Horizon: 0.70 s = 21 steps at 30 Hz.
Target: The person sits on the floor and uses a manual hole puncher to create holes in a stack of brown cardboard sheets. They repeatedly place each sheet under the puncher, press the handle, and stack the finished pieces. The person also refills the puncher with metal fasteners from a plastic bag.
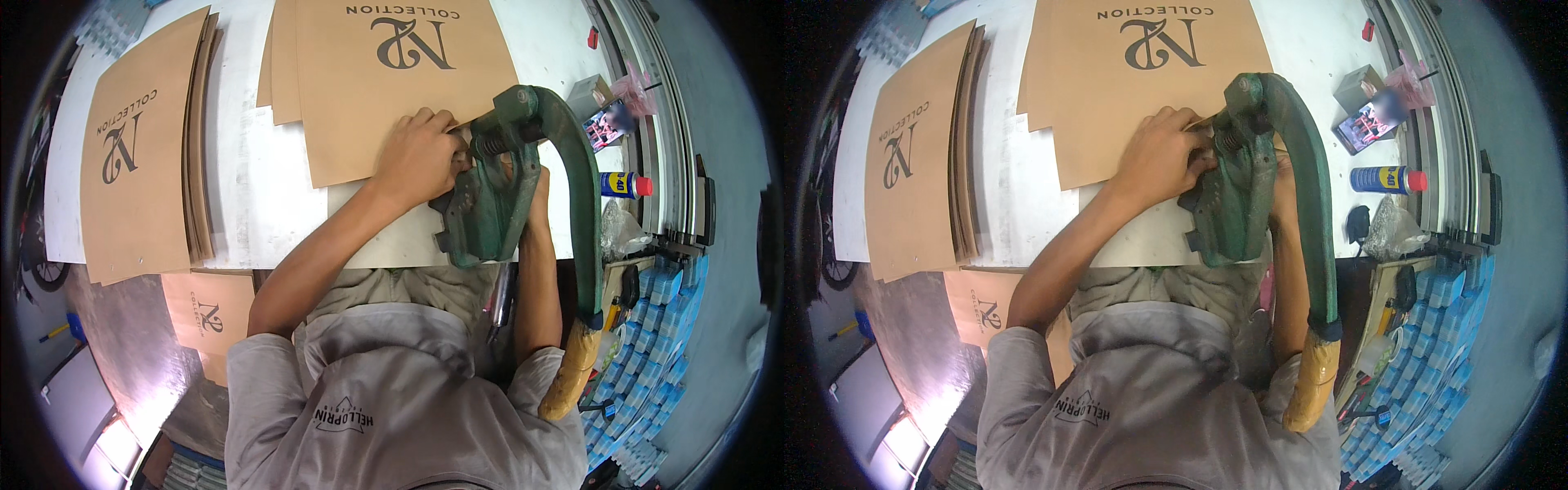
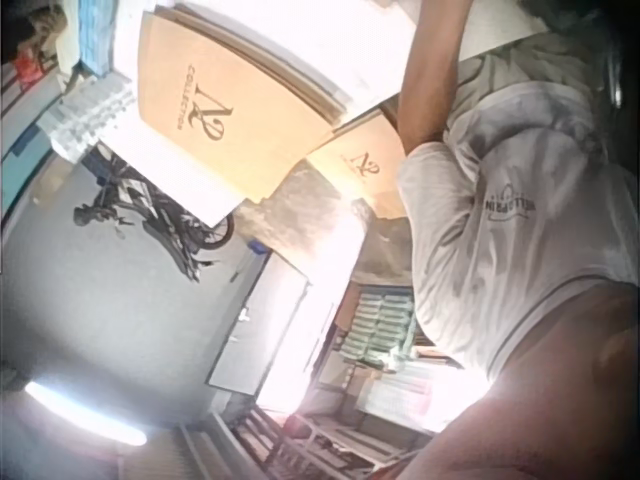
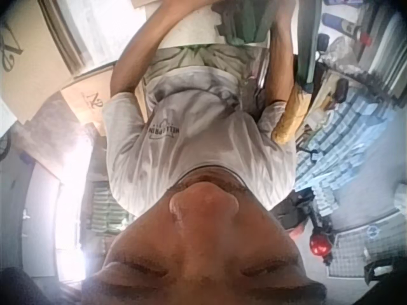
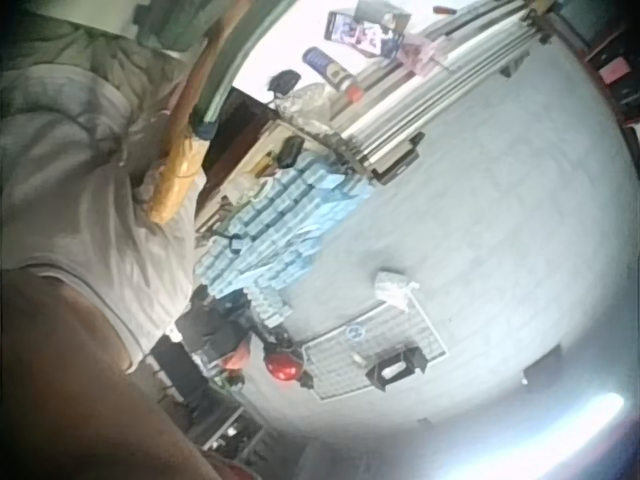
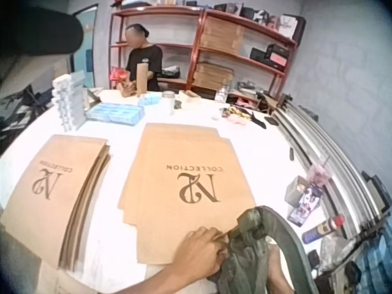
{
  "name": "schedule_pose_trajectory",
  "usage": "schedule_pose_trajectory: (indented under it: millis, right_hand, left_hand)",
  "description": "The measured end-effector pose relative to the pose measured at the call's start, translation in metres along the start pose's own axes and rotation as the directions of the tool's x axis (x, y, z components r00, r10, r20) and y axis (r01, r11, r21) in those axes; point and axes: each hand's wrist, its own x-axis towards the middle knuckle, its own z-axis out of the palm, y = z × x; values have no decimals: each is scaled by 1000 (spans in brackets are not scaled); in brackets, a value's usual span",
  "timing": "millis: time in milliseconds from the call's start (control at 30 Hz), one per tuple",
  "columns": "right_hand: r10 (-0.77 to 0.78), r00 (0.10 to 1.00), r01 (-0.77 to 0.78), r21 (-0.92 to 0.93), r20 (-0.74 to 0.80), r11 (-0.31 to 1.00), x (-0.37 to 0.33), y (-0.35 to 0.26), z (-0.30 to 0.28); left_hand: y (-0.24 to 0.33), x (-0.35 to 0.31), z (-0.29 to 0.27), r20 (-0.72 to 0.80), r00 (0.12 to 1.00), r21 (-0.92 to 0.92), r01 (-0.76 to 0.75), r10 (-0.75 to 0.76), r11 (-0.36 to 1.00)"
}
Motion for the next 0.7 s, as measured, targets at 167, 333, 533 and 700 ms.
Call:
schedule_pose_trajectory:
  millis: [167,333,533,700]
  right_hand:
    - [-15,998,23,-121,68,992,5,-1,-7]
    - [-255,967,214,-543,0,812,-28,-57,-60]
    - [-759,435,894,-335,484,298,-156,-154,-78]
    - [-422,488,866,-483,764,128,-159,-132,-48]
  left_hand:
    - [4,-1,5,-22,999,39,28,-27,999]
    - [4,-3,5,-18,999,98,53,-52,994]
    - [5,-2,8,-27,999,66,23,-21,998]
    - [7,1,0,20,1000,95,2,-4,995]
